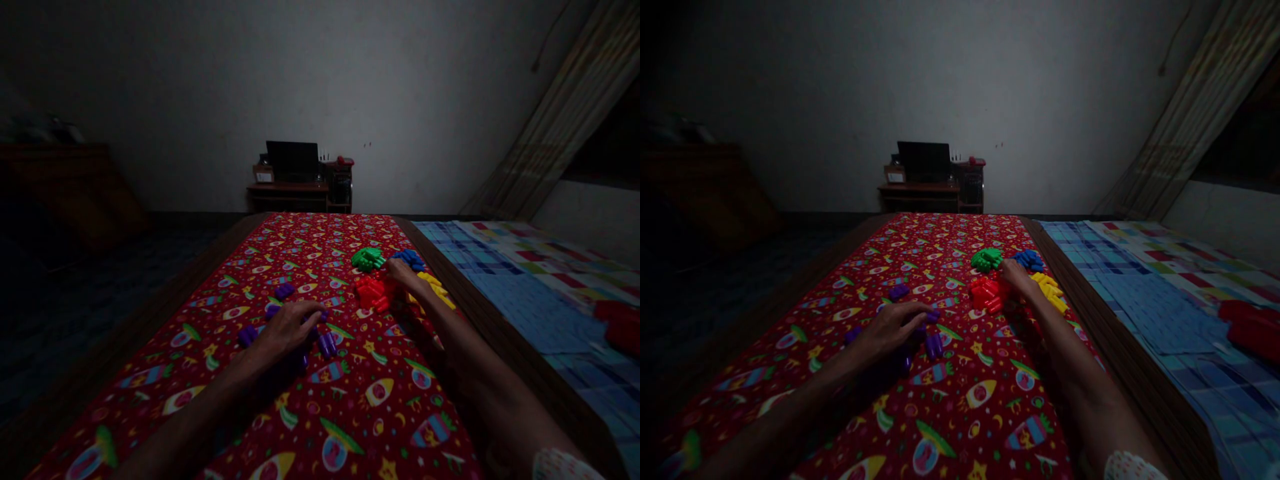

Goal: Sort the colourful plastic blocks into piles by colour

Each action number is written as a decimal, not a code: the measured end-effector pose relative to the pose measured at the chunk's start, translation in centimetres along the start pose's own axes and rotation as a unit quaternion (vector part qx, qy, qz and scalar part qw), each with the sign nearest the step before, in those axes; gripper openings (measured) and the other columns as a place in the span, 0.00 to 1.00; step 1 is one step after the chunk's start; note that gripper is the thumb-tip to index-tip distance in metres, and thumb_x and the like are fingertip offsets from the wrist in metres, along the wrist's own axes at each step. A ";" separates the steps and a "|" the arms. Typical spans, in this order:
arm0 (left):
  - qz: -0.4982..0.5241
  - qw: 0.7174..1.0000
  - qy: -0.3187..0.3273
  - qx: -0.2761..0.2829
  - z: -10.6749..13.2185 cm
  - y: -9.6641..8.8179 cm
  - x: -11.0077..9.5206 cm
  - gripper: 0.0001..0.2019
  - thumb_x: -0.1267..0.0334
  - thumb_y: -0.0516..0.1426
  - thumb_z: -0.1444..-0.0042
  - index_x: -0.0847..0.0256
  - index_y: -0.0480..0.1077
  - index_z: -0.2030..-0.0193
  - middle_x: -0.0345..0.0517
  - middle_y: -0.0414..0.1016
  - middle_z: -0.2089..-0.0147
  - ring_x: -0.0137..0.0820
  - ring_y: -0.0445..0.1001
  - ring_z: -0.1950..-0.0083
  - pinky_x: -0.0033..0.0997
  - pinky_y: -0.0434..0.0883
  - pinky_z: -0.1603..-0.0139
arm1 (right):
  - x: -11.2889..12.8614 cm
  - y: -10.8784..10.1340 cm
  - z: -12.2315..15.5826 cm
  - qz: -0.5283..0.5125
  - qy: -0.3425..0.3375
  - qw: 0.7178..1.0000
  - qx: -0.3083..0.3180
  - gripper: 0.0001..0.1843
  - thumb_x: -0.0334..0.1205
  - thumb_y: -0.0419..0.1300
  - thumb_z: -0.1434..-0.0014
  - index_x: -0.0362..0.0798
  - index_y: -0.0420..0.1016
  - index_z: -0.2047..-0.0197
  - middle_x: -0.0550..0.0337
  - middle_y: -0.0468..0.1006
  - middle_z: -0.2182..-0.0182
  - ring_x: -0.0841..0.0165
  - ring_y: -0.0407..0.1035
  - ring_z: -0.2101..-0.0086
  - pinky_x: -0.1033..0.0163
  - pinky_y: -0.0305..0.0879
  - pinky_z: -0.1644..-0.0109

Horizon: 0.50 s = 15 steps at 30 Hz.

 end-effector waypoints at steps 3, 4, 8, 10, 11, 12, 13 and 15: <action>-0.013 1.000 0.004 0.009 0.0 -0.1 -0.1 0.14 0.62 0.50 0.38 0.59 0.76 0.56 0.45 0.81 0.54 0.35 0.78 0.53 0.29 0.71 0.53 | 0.1 0.5 -0.6 -0.004 0.003 1.000 0.025 0.09 0.27 0.57 0.54 0.43 0.76 0.80 0.59 0.71 0.84 0.73 0.63 0.80 0.68 0.50 0.77; -0.017 1.000 0.007 0.010 0.0 -0.1 -0.2 0.14 0.62 0.49 0.38 0.59 0.76 0.56 0.45 0.81 0.54 0.35 0.78 0.53 0.29 0.71 0.53 | 0.0 0.5 -0.8 -0.006 0.004 1.000 0.029 0.09 0.27 0.57 0.54 0.43 0.75 0.81 0.61 0.69 0.85 0.73 0.63 0.80 0.69 0.50 0.77; -0.021 1.000 0.013 0.011 0.0 -0.3 -0.2 0.15 0.61 0.50 0.38 0.60 0.76 0.55 0.46 0.81 0.56 0.35 0.78 0.55 0.29 0.71 0.54 | -0.5 -0.1 -1.3 -0.009 0.006 0.999 0.030 0.08 0.33 0.61 0.53 0.42 0.76 0.81 0.62 0.68 0.86 0.72 0.63 0.79 0.68 0.51 0.75; -0.017 1.000 0.015 0.013 0.0 -0.2 -0.2 0.15 0.61 0.49 0.38 0.60 0.76 0.56 0.46 0.81 0.56 0.35 0.78 0.55 0.29 0.71 0.55 | -0.6 -0.7 -1.2 -0.014 -0.002 1.000 0.003 0.07 0.35 0.61 0.51 0.42 0.78 0.77 0.61 0.72 0.82 0.71 0.66 0.76 0.68 0.54 0.72; -0.014 1.000 0.016 0.013 0.0 -0.2 -0.2 0.15 0.61 0.49 0.38 0.59 0.77 0.57 0.46 0.81 0.56 0.34 0.78 0.55 0.29 0.71 0.54 | -0.5 -0.9 -1.1 -0.017 -0.009 1.000 -0.015 0.07 0.35 0.60 0.50 0.42 0.79 0.74 0.60 0.74 0.79 0.70 0.67 0.74 0.68 0.56 0.70; -0.012 1.000 0.016 0.013 0.0 -0.2 -0.2 0.15 0.61 0.49 0.38 0.59 0.77 0.57 0.46 0.81 0.56 0.34 0.78 0.54 0.29 0.71 0.54 | -0.4 -1.0 -0.9 -0.019 -0.019 0.999 -0.036 0.08 0.34 0.59 0.49 0.43 0.79 0.72 0.58 0.76 0.76 0.69 0.68 0.72 0.68 0.57 0.68; -0.009 1.000 0.015 0.012 0.0 -0.1 -0.2 0.14 0.61 0.49 0.38 0.58 0.77 0.57 0.45 0.81 0.55 0.35 0.78 0.53 0.29 0.71 0.53 | -0.2 -1.0 -0.6 -0.019 -0.031 0.998 -0.053 0.08 0.33 0.57 0.49 0.43 0.79 0.70 0.57 0.77 0.74 0.68 0.68 0.70 0.67 0.58 0.67; -0.008 1.000 0.013 0.012 0.0 0.1 -0.1 0.14 0.61 0.50 0.38 0.57 0.77 0.57 0.45 0.81 0.55 0.35 0.77 0.52 0.30 0.71 0.52 | 0.3 -0.8 0.0 -0.016 -0.067 0.994 -0.081 0.09 0.30 0.55 0.48 0.44 0.78 0.69 0.55 0.77 0.72 0.68 0.67 0.69 0.67 0.58 0.65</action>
Point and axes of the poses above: each hand's wrist, its own z-axis away from the middle knuckle, its own y-axis out of the palm, x = y × z, the point moved 3 cm from there along -z, towards the middle knuckle
